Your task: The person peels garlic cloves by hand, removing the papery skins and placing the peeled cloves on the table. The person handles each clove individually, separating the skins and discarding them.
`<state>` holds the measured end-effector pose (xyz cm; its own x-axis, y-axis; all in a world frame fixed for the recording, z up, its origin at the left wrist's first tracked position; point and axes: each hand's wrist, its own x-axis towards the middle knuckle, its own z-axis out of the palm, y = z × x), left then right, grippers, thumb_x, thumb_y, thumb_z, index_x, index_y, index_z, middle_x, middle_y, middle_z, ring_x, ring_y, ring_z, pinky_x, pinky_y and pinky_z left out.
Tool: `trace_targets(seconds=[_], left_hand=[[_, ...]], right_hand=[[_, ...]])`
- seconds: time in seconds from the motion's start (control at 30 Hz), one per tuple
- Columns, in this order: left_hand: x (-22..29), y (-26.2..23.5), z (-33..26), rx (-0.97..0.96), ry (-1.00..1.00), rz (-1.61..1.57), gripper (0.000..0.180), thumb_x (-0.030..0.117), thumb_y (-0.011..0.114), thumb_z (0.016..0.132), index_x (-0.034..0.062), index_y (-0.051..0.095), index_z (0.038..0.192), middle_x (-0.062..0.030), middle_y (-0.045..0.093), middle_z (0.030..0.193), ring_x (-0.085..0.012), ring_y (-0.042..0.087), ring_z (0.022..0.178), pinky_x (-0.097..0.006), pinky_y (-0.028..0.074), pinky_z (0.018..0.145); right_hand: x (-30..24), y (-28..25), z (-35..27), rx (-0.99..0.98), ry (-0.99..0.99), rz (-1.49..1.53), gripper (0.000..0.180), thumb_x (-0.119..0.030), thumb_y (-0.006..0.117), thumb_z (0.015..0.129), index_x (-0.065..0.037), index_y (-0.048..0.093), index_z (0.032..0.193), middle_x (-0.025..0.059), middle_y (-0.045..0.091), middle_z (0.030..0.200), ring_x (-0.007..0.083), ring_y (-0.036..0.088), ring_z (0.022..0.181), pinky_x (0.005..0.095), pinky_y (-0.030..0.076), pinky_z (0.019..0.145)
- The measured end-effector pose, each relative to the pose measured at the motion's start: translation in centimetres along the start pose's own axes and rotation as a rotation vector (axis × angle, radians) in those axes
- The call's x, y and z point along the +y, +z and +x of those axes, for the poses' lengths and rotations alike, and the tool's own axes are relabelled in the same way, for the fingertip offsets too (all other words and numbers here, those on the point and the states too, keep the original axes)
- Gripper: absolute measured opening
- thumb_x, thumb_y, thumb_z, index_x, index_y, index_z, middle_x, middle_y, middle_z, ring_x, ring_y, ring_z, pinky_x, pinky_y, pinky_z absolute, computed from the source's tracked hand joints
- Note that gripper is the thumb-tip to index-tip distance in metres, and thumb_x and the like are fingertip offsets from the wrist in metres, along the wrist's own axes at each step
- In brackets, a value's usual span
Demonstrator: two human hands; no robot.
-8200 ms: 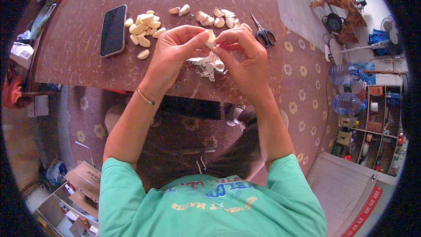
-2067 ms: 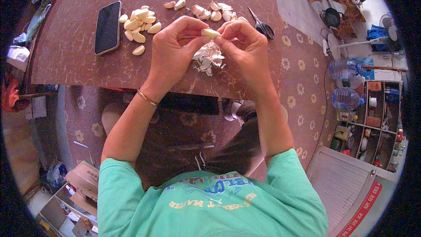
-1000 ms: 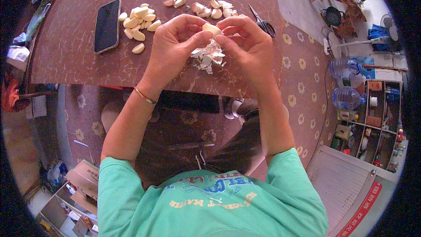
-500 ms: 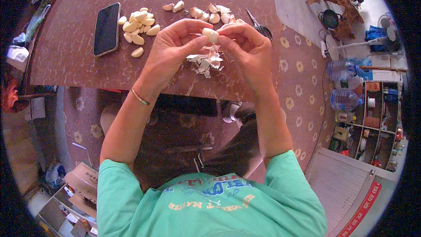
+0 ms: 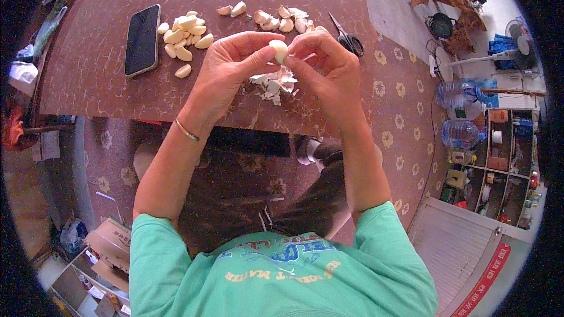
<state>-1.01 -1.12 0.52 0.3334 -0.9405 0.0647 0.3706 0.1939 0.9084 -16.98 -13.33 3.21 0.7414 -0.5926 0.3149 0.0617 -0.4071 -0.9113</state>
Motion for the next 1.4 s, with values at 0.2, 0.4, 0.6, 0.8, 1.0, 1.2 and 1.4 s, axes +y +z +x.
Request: trace_targets(seconds=[0.2,0.4,0.6,0.8,1.0,1.2,1.4], left_hand=[[-0.1,-0.1,0.1,0.0,-0.001,0.016,0.033,0.021,0.072,0.1,0.0009,0.07,0.126,-0.0092,0.074,0.12,-0.0175,0.071,0.107,-0.033,0.06,0.095],[-0.1,0.4,0.1,0.023,0.008,-0.029,0.029,0.019,0.073,0.099,-0.0002,0.073,0.121,-0.0092,0.075,0.113,-0.0149,0.072,0.101,-0.03,0.061,0.09],[0.3,0.6,0.0,0.057,0.036,0.018,0.027,0.016,0.075,0.097,0.0008,0.073,0.119,-0.0075,0.076,0.111,-0.0132,0.072,0.101,-0.028,0.06,0.09],[0.1,1.0,0.1,0.13,0.199,0.256,0.027,0.009,0.079,0.092,0.003,0.074,0.118,-0.0055,0.076,0.111,-0.011,0.071,0.1,-0.026,0.059,0.09],[0.5,1.3,-0.3,0.134,0.232,0.418,0.027,0.005,0.077,0.093,0.0006,0.071,0.119,-0.0089,0.075,0.118,-0.0161,0.072,0.107,-0.028,0.059,0.093],[0.3,1.4,-0.3,0.149,0.267,0.439,0.028,0.004,0.076,0.093,0.0001,0.07,0.12,-0.0097,0.075,0.117,-0.0165,0.072,0.107,-0.03,0.059,0.094],[0.2,0.8,0.3,0.143,0.198,0.195,0.031,0.008,0.078,0.093,0.0001,0.071,0.122,-0.0079,0.076,0.112,-0.0136,0.073,0.102,-0.026,0.06,0.089]], right_hand=[[-0.6,0.5,0.1,0.029,0.005,0.016,0.014,-0.01,0.079,0.09,-0.004,0.071,0.1,0.005,0.07,0.095,0.0142,0.069,0.087,0.0291,0.058,0.077],[0.3,-0.2,0.3,-0.003,-0.096,-0.052,0.013,-0.009,0.079,0.09,-0.002,0.07,0.095,0.0052,0.07,0.095,0.0146,0.069,0.086,0.0291,0.057,0.074],[-0.3,0.5,0.0,0.049,0.049,0.033,0.015,-0.014,0.081,0.091,-0.003,0.07,0.093,0.0016,0.07,0.085,0.0098,0.065,0.076,0.0248,0.053,0.069],[-0.5,0.7,-0.1,0.062,0.197,0.104,0.014,-0.015,0.079,0.093,-0.003,0.072,0.093,-0.0008,0.07,0.082,0.0053,0.062,0.073,0.0231,0.049,0.065],[0.0,0.6,-0.1,0.07,0.235,0.142,0.014,-0.014,0.076,0.095,-0.001,0.072,0.092,-0.0012,0.069,0.08,0.0052,0.061,0.07,0.0228,0.048,0.062],[0.0,0.5,0.0,0.079,0.261,0.171,0.013,-0.011,0.071,0.095,-0.001,0.07,0.087,-0.0005,0.069,0.078,0.0056,0.061,0.069,0.0233,0.047,0.061],[1.4,-0.5,0.4,0.138,0.267,0.114,0.011,-0.01,0.07,0.094,-0.002,0.07,0.087,-0.0004,0.067,0.077,0.0066,0.061,0.07,0.025,0.049,0.062]])
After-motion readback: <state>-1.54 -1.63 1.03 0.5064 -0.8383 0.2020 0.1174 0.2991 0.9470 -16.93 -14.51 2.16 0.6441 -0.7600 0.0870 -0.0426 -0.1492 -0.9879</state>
